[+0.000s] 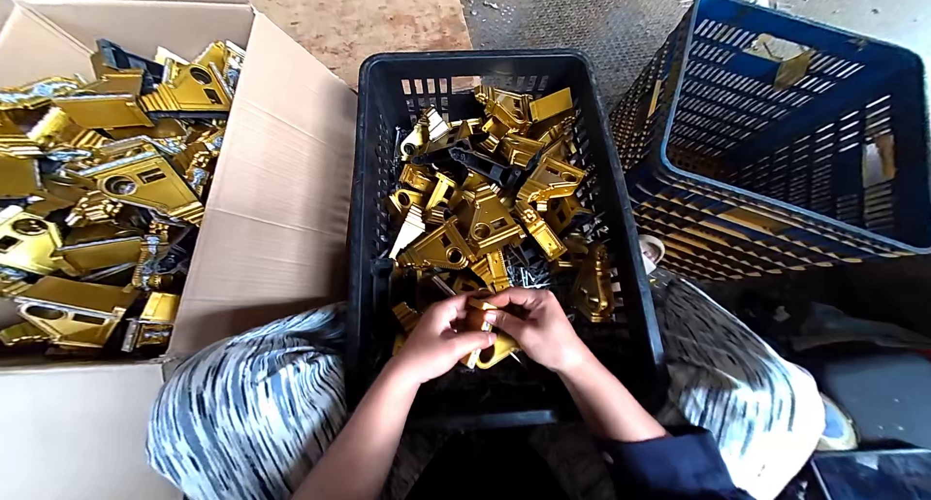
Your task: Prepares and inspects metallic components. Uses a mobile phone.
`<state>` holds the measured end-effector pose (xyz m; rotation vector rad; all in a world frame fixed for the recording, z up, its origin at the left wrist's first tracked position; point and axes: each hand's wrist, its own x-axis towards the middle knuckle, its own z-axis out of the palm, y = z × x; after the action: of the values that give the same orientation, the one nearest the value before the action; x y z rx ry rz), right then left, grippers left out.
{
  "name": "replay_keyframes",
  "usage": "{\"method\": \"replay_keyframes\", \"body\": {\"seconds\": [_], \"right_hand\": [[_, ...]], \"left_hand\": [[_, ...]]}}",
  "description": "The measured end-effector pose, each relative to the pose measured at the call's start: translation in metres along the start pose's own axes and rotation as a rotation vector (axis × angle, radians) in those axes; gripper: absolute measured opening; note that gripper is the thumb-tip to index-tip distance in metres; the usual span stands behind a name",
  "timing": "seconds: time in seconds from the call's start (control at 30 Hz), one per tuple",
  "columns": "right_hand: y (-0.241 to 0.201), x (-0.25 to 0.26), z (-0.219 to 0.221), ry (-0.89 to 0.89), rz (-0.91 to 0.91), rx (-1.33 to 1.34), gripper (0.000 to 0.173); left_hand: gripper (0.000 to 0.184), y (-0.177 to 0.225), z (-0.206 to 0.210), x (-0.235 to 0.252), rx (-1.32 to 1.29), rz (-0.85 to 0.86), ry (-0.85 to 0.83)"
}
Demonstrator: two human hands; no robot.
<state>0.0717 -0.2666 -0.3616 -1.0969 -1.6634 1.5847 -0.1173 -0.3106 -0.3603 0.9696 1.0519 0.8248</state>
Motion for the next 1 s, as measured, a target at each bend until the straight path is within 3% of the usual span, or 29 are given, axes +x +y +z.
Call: {"method": "replay_keyframes", "body": {"seconds": [0.1,0.17,0.23,0.3,0.37,0.43,0.53,0.6,0.67,0.73,0.8,0.9,0.93,1.0], "right_hand": [[-0.009,0.003,-0.017,0.089,0.050,-0.162,0.023],[-0.019,0.000,-0.045,0.276,0.070,-0.521,0.034],[-0.021,-0.005,-0.075,0.441,0.206,-0.820,0.044],[-0.019,-0.009,-0.088,0.502,0.432,-0.972,0.053],[-0.020,-0.005,-0.082,0.453,0.660,-1.060,0.064],[-0.020,0.005,-0.069,0.379,0.793,-1.108,0.074],[-0.014,0.011,-0.061,0.354,0.799,-1.129,0.090],[-0.007,0.002,-0.060,0.378,0.691,-1.122,0.093],[-0.004,-0.009,-0.058,0.376,0.522,-1.109,0.083],[0.007,-0.017,-0.057,0.342,0.347,-1.065,0.057],[0.016,-0.016,-0.060,0.342,0.261,-0.974,0.056],[0.019,-0.003,-0.068,0.341,0.470,-0.939,0.093],[0.019,0.003,-0.070,0.332,0.567,-0.970,0.094],[0.006,0.005,-0.067,0.322,0.662,-1.042,0.067]], "left_hand": [[0.041,0.012,-0.002,-0.001,-0.085,-0.159,0.113],[0.033,0.028,-0.017,-0.006,-0.175,-0.152,0.362],[0.018,0.059,-0.044,-0.010,-0.416,0.059,0.662],[0.031,0.093,-0.080,-0.015,-0.617,0.384,0.730],[0.073,0.117,-0.101,-0.020,-0.611,0.429,0.725],[0.094,0.117,-0.093,-0.020,-0.481,0.287,0.677],[0.078,0.083,-0.061,-0.007,-0.369,0.129,0.451],[0.061,0.060,-0.033,0.001,-0.345,0.025,0.347],[0.049,0.038,-0.009,0.006,-0.267,-0.031,0.251],[0.047,0.022,0.011,0.006,-0.127,-0.052,0.172],[0.047,0.011,0.021,0.005,0.052,-0.032,0.063],[0.049,0.002,0.025,0.003,0.301,0.028,-0.030],[0.049,0.001,0.026,0.003,0.304,0.012,-0.030],[0.046,0.003,0.027,0.004,0.125,-0.099,0.019]]}}
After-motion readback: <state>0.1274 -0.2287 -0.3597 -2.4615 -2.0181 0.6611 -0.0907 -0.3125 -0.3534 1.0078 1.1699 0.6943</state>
